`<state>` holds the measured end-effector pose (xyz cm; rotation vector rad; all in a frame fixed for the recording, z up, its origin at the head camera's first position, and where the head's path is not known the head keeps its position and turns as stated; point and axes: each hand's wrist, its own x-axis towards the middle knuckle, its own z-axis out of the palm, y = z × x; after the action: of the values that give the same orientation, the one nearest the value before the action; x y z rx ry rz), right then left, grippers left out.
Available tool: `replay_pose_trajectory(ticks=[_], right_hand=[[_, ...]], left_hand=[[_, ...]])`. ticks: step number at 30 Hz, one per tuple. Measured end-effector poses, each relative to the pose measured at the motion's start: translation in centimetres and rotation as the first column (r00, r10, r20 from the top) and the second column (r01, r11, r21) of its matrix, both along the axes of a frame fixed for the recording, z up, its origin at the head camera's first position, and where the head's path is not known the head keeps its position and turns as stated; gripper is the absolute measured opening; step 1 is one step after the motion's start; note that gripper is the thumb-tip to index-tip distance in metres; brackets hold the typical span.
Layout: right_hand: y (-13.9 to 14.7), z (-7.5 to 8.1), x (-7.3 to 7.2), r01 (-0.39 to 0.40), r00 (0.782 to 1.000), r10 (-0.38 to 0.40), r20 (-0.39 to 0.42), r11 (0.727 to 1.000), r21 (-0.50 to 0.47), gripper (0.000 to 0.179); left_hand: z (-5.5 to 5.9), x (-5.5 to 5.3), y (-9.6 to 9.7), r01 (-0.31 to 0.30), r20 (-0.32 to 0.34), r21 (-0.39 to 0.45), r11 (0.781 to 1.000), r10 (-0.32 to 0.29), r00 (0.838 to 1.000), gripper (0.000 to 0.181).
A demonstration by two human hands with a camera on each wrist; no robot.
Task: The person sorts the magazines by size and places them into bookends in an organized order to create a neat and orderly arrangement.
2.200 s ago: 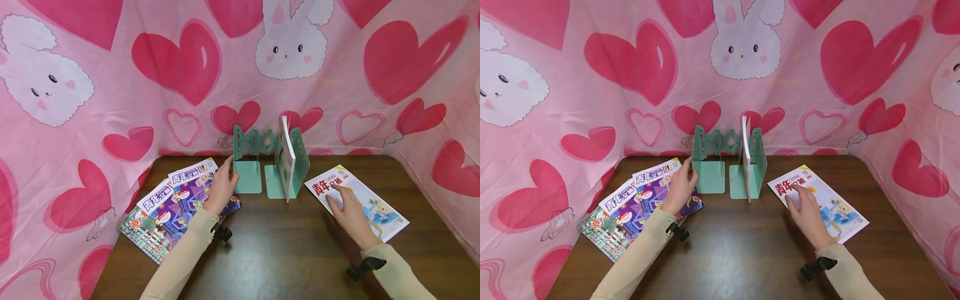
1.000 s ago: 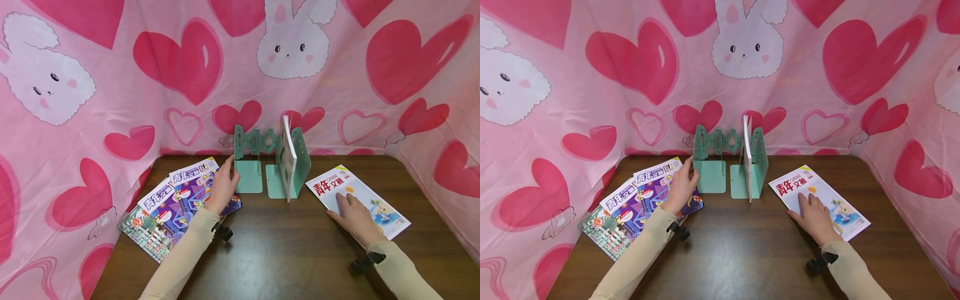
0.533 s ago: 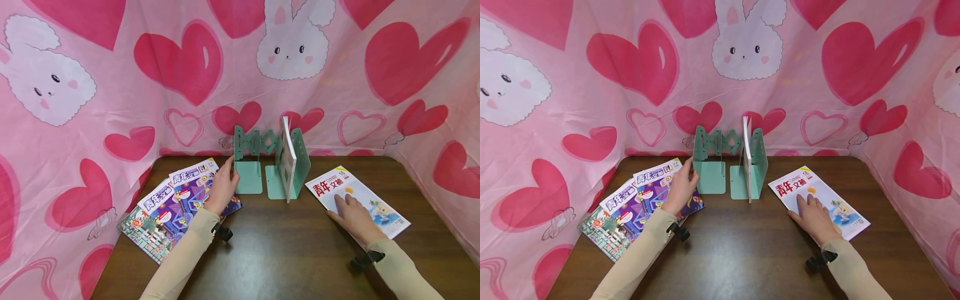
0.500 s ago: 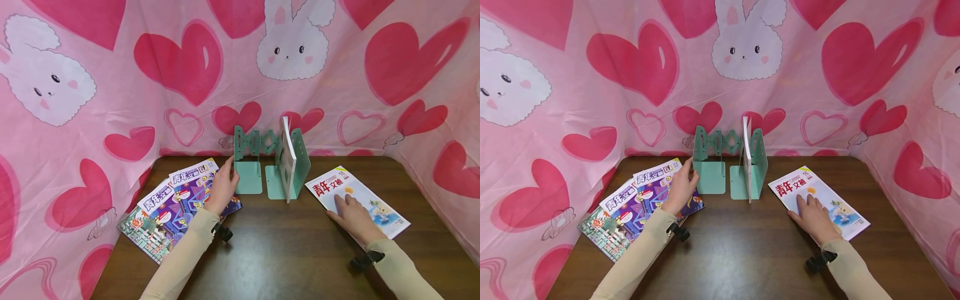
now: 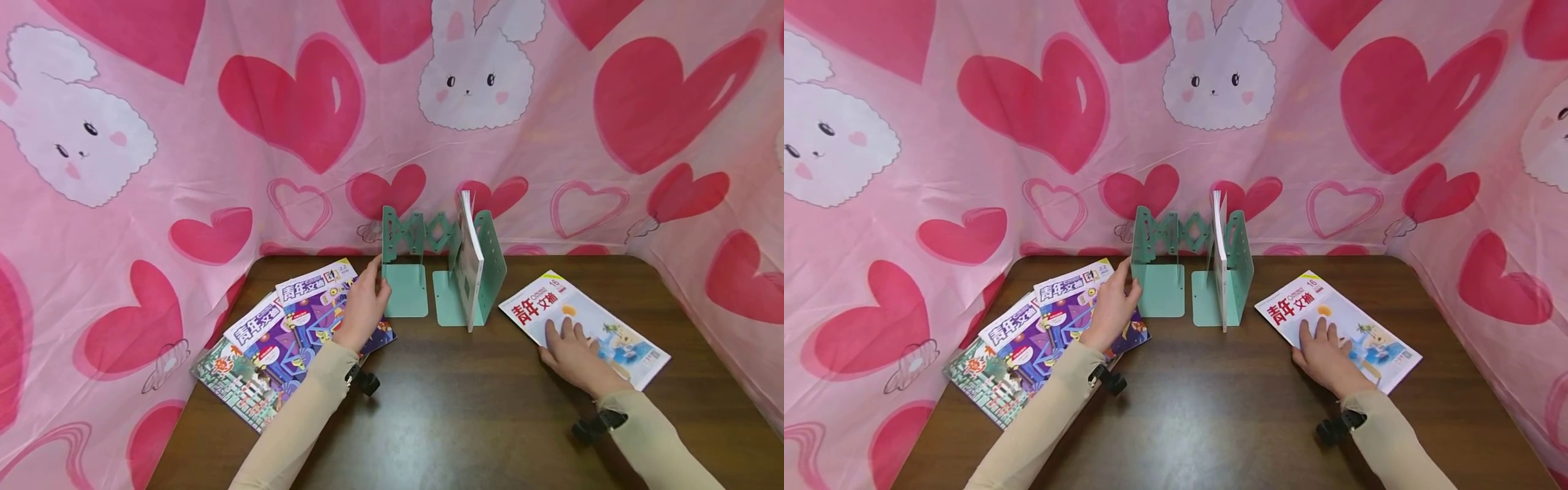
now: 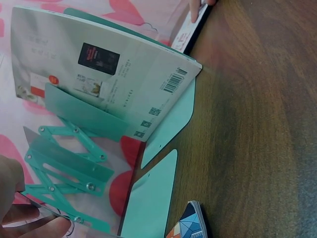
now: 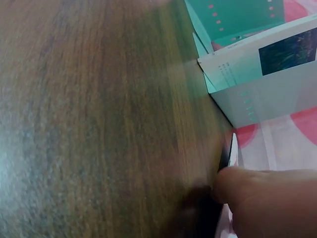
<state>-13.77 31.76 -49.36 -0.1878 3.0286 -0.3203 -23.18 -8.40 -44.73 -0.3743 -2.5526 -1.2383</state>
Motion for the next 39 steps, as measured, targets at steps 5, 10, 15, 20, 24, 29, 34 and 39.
replay_pose_trajectory(ticks=[5, 10, 15, 20, 24, 29, 34, 39], right_hand=[[-0.1, 0.0, 0.0, 0.022, 0.999, -0.021, 0.045, 0.999, -0.029, 0.067], [0.2, 0.1, 0.0, 0.020, 0.995, -0.016, 0.102, 0.999, -0.032, 0.072], [0.5, -0.5, 0.0, 0.026, 0.998, -0.024, 0.050, 0.999, -0.048, 0.066], [0.7, -1.2, 0.1, 0.044, 0.998, -0.047, -0.045, 0.996, -0.081, 0.058], [1.0, -1.3, 0.2, 0.059, 0.997, -0.066, -0.046, 0.990, -0.128, 0.056], [1.1, -1.7, 0.4, 0.086, 0.990, -0.105, -0.095, 0.979, -0.185, 0.056], [1.2, -2.0, 0.5, 0.088, 0.980, -0.124, -0.154, 0.971, -0.221, 0.054], [1.3, -2.0, 0.7, 0.089, 0.974, -0.137, -0.181, 0.964, -0.251, 0.057]], left_hand=[[0.0, 0.0, 0.0, 0.012, 0.009, 0.011, 1.000, -0.013, 1.000, 0.051], [0.0, 0.0, -0.1, 0.013, 0.026, 0.014, 1.000, -0.013, 1.000, 0.051], [0.0, -0.1, -0.1, 0.010, 0.017, 0.012, 1.000, -0.010, 1.000, 0.051], [0.0, -0.1, -0.1, 0.008, 0.016, 0.014, 1.000, -0.008, 1.000, 0.051], [0.0, 0.0, -0.1, 0.010, 0.030, 0.012, 1.000, -0.010, 1.000, 0.051], [-0.1, 0.1, 0.0, 0.001, 0.021, -0.002, 1.000, -0.001, 1.000, 0.051], [0.0, 0.1, 0.0, 0.005, 0.010, 0.011, 1.000, -0.005, 1.000, 0.051], [0.0, 0.1, 0.0, 0.013, 0.010, 0.014, 1.000, -0.013, 1.000, 0.051]])
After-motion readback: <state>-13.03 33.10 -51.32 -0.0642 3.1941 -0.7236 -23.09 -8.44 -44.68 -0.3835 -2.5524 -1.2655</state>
